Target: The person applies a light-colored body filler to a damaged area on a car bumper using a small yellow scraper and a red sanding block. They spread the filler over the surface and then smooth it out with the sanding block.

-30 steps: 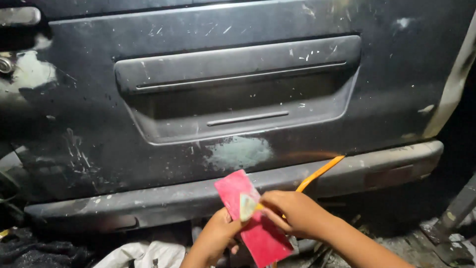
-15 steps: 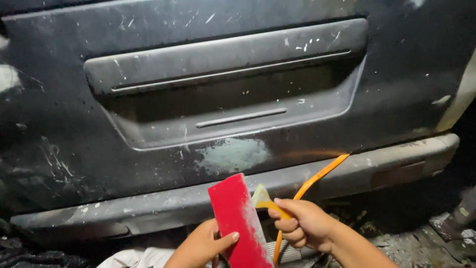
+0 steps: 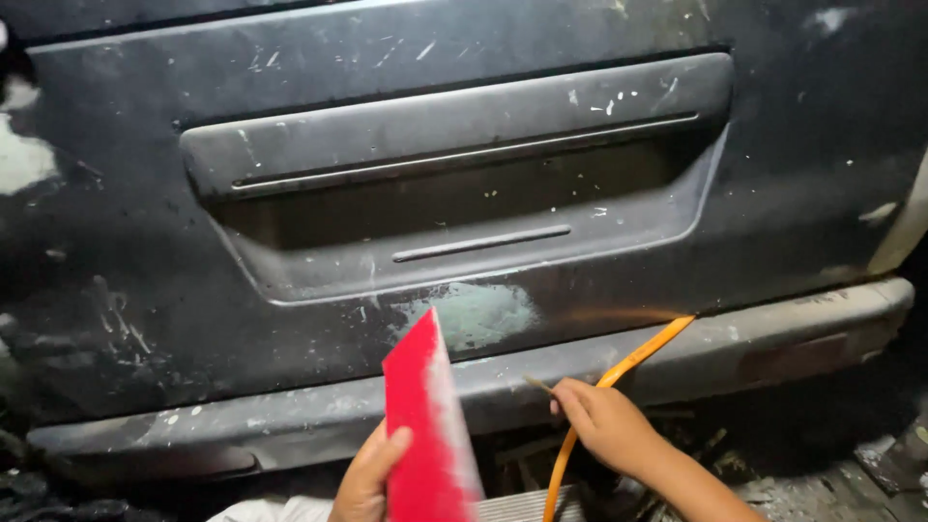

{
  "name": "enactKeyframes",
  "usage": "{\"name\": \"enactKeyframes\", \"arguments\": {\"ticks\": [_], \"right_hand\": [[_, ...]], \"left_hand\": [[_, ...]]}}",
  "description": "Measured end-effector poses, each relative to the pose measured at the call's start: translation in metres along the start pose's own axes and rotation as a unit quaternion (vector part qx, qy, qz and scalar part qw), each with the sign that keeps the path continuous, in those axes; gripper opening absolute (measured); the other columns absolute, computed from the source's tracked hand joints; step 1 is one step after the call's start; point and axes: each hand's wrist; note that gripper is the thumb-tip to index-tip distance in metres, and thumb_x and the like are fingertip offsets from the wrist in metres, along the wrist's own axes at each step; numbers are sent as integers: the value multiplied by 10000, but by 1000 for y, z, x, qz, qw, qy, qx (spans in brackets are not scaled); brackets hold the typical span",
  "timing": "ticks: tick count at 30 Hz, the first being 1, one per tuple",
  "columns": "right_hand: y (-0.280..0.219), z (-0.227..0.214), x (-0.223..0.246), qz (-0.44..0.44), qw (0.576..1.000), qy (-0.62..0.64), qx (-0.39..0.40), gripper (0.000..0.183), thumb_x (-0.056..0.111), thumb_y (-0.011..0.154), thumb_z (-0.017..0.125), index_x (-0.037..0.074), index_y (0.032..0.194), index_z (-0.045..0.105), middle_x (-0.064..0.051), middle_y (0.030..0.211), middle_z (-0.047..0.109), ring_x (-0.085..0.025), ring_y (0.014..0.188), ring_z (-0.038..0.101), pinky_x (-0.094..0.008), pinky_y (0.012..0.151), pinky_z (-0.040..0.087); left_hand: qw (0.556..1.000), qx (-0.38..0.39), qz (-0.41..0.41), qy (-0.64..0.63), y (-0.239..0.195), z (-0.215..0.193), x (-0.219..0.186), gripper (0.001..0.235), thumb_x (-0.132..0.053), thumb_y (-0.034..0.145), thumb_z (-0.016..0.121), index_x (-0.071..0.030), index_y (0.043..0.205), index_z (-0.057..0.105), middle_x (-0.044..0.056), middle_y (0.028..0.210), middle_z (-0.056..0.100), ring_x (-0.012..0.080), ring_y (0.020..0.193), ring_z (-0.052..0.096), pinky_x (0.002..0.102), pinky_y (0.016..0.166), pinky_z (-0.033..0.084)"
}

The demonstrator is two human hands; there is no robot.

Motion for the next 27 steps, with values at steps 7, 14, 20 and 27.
{"name": "enactKeyframes", "arguments": {"ticks": [7,14,20,27], "right_hand": [[-32,3,31,138,769,582,227,444,423,1101,387,74,870,535,35,571,242,-96,437,213,-250,400,144],[-42,-17,42,-257,963,83,17,238,373,995,532,196,1014,691,45,783,733,-181,668,704,-303,632,491],[-7,6,-4,-30,998,1,-53,284,449,992,490,217,851,573,6,712,683,-231,699,679,-369,665,465],[-45,10,37,158,757,587,239,457,530,1064,419,112,904,513,48,581,204,-84,449,130,-253,414,83]], "left_hand": [[644,92,211,729,21,-10,1,222,-382,921,580,-176,880,652,28,801,746,215,723,687,372,674,486],[922,149,-41,355,-23,21,-2,267,-178,958,679,6,1150,650,178,682,707,213,390,587,318,328,486],[954,258,-73,132,-33,1,-9,532,-193,827,750,48,1279,608,208,1107,765,302,936,755,445,859,608],[704,144,215,661,-1,-20,6,210,-344,883,637,-176,975,724,-52,929,813,53,844,707,288,752,550]]}}
Point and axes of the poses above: each hand's wrist, its own y-axis towards the middle knuckle, its own z-axis out of the palm, x = y × z
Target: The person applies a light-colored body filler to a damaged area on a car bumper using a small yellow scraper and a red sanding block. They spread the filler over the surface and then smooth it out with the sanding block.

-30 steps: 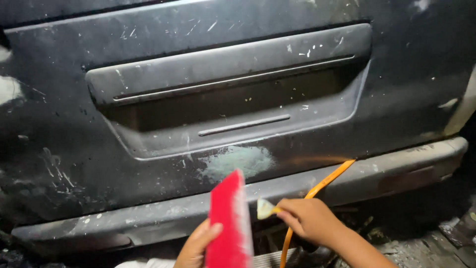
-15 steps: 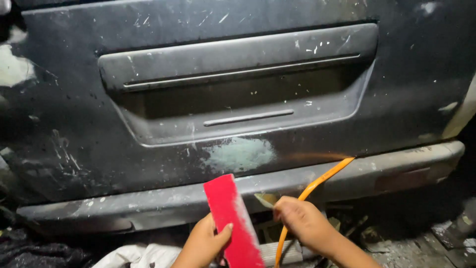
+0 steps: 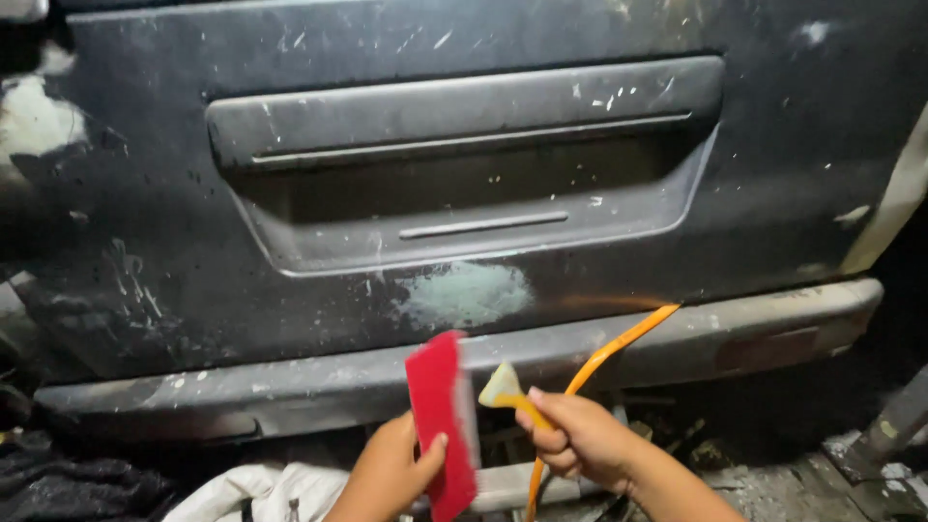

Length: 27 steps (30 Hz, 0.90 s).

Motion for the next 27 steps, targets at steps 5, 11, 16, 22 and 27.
{"name": "enactKeyframes", "arguments": {"ticks": [5,11,16,22,27], "right_hand": [[6,8,2,-314,878,-357,-45,357,361,1001,509,98,939,743,8,900,743,-97,878,694,-272,814,521],[22,-27,16,-134,759,-612,-176,258,470,978,511,274,1037,667,14,911,764,-223,861,732,-348,771,501],[21,-18,7,-186,825,-504,-175,337,394,1025,438,170,930,672,8,734,651,-149,687,604,-307,686,435],[18,-6,14,-180,776,-602,-58,233,432,989,544,222,942,633,36,776,712,-146,707,662,-326,672,481],[10,-11,19,-52,744,-651,-137,343,492,1031,441,212,977,631,21,814,706,-209,768,668,-371,670,449]], "left_hand": [[975,19,-176,-136,-7,-10,-26,142,-253,907,665,-150,986,725,-70,924,778,38,807,682,228,725,548],[853,-4,-144,-502,-16,-22,-23,377,-246,865,710,22,1109,605,150,603,608,168,344,504,259,237,330],[918,-34,-189,-347,-15,-26,-30,178,-185,931,645,-26,1004,610,136,673,659,196,475,586,290,342,419],[925,22,-185,-333,-19,-24,-37,226,-230,911,692,-52,1044,654,89,758,714,142,517,595,260,399,423],[934,-22,-219,-282,-24,-40,-34,154,-208,932,674,-70,990,639,70,755,677,149,553,535,285,474,404]]}}
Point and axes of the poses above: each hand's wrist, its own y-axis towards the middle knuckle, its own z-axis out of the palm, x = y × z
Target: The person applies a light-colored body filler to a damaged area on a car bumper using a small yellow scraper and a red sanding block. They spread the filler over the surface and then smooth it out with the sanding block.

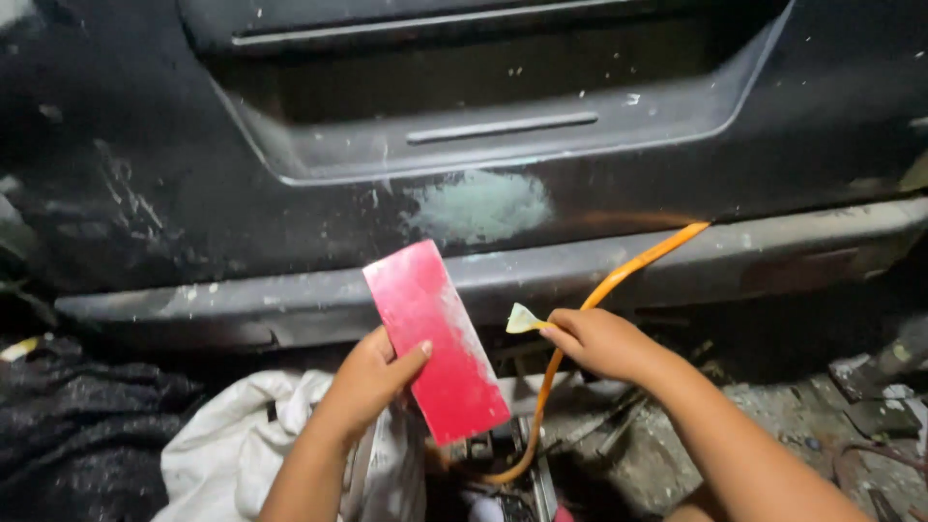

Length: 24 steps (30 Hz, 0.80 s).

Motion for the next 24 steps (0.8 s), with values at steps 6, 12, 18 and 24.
{"name": "enactKeyframes", "arguments": {"ticks": [6,12,18,24], "right_hand": [[-14,-9,5,5,991,41,130,380,346,1076,428,82,984,684,-155,971,778,-328,1006,727,-432,907,554],[-16,-6,9,26,986,120,114,515,328,1095,298,9,1234,677,-244,1283,707,-397,1293,605,-501,1111,459],[-22,-5,22,36,986,126,99,529,345,1087,312,25,1188,722,-217,1235,733,-376,1274,624,-498,1110,464],[-29,-7,31,41,990,78,111,502,335,1078,338,34,1146,735,-223,1205,739,-372,1255,642,-488,1092,485]], "left_hand": [[947,90,-1,308,-1,-10,14,323,-217,906,719,48,1089,736,280,1003,772,410,897,753,467,625,608],[951,118,-77,276,-11,4,23,292,-226,908,695,-26,1107,767,119,938,795,224,772,711,329,569,595],[899,108,-79,418,39,8,100,321,-385,871,739,-142,1079,772,81,931,779,287,958,739,402,811,579],[925,0,-80,372,101,32,174,381,-362,888,754,-110,1173,743,128,1067,787,313,1106,730,416,902,592]]}}
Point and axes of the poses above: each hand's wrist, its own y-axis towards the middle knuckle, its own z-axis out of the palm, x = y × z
